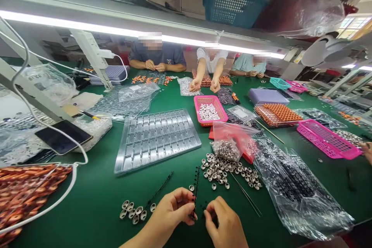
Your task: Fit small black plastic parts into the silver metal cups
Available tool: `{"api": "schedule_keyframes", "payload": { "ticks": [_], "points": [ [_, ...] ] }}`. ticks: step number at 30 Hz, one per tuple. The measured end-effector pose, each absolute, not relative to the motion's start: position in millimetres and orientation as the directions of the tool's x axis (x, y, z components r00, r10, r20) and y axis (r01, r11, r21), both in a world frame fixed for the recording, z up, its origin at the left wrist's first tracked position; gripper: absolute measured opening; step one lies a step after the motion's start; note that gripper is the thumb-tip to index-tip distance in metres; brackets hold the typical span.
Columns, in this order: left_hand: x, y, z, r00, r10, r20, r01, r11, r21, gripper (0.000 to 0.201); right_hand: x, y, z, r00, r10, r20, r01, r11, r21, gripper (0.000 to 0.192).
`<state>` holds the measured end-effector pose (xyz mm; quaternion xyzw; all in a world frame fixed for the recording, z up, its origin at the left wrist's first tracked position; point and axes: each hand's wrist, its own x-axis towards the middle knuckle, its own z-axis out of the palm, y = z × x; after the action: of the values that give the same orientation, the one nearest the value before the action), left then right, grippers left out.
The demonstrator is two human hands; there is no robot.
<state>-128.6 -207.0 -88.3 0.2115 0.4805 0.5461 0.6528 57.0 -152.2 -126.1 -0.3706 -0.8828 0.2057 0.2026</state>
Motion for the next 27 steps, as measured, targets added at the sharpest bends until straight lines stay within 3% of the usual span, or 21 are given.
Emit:
{"api": "schedule_keyframes", "payload": {
  "ticks": [13, 21, 27],
  "points": [
    [-129, -207, -87, -0.077, 0.914, -0.398, -0.503, 0.309, 0.807, 0.034, 54, -154, -125, -0.621, 0.752, 0.223, 0.562, 0.625, -0.542, 0.019],
    [-133, -207, -87, -0.073, 0.905, -0.42, -0.484, 0.336, 0.808, 0.032, 53, -161, -102, -0.606, 0.792, 0.078, 0.589, 0.512, -0.625, 0.018],
    [-134, -208, -88, -0.071, 0.903, -0.423, -0.433, 0.355, 0.829, 0.03, 51, -165, -99, -0.589, 0.801, 0.107, 0.546, 0.492, -0.678, 0.014]
  ]
}}
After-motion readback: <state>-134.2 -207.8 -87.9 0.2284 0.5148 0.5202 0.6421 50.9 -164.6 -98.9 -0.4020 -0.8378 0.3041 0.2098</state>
